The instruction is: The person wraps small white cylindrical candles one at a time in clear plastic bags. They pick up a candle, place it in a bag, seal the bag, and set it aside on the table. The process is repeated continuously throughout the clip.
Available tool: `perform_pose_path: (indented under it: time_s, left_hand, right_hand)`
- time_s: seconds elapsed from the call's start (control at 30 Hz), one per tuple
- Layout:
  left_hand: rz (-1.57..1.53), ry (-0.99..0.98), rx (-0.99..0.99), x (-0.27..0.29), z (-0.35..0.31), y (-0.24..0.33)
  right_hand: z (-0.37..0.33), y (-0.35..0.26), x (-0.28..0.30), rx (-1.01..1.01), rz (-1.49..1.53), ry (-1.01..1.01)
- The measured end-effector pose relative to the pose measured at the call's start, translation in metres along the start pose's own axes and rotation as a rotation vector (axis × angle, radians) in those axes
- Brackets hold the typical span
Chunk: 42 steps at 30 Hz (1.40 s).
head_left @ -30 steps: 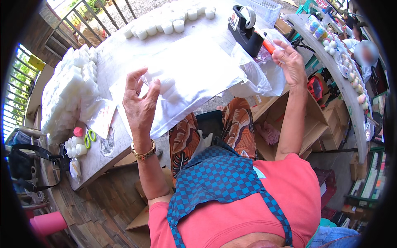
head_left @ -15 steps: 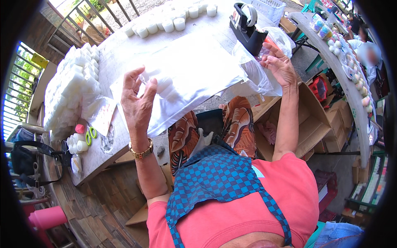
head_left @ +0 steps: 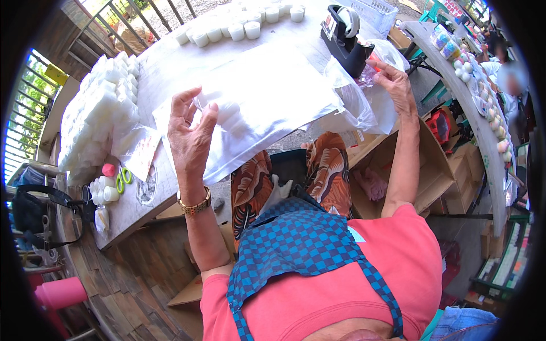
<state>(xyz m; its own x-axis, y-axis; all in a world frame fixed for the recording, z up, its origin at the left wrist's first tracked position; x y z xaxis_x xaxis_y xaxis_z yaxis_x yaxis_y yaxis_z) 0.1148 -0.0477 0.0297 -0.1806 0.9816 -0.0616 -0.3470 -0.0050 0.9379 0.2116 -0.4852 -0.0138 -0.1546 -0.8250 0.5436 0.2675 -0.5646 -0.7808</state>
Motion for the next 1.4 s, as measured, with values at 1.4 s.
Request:
perform_pose_path:
  time_s: [1.4]
  left_hand:
    - [0.275, 0.277, -0.429, -0.013, -0.04, 0.021]
  right_hand:
    - [0.002, -0.279, -0.195, -0.18, 0.392, -0.975]
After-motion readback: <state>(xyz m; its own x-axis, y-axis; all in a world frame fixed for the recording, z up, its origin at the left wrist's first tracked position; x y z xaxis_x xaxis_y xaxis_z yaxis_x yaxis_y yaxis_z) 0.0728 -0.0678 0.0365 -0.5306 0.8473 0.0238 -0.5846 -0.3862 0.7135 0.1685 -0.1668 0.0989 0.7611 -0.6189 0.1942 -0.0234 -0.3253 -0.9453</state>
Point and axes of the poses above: each hand's wrist, its own z-axis towards the middle knuckle, its own x-axis out of the back of the hand, y = z × x, the point moved 8 cm from there along z, towards the middle knuckle, and after that the axes turned 12 degrees about -z, right-handed, at the moved point
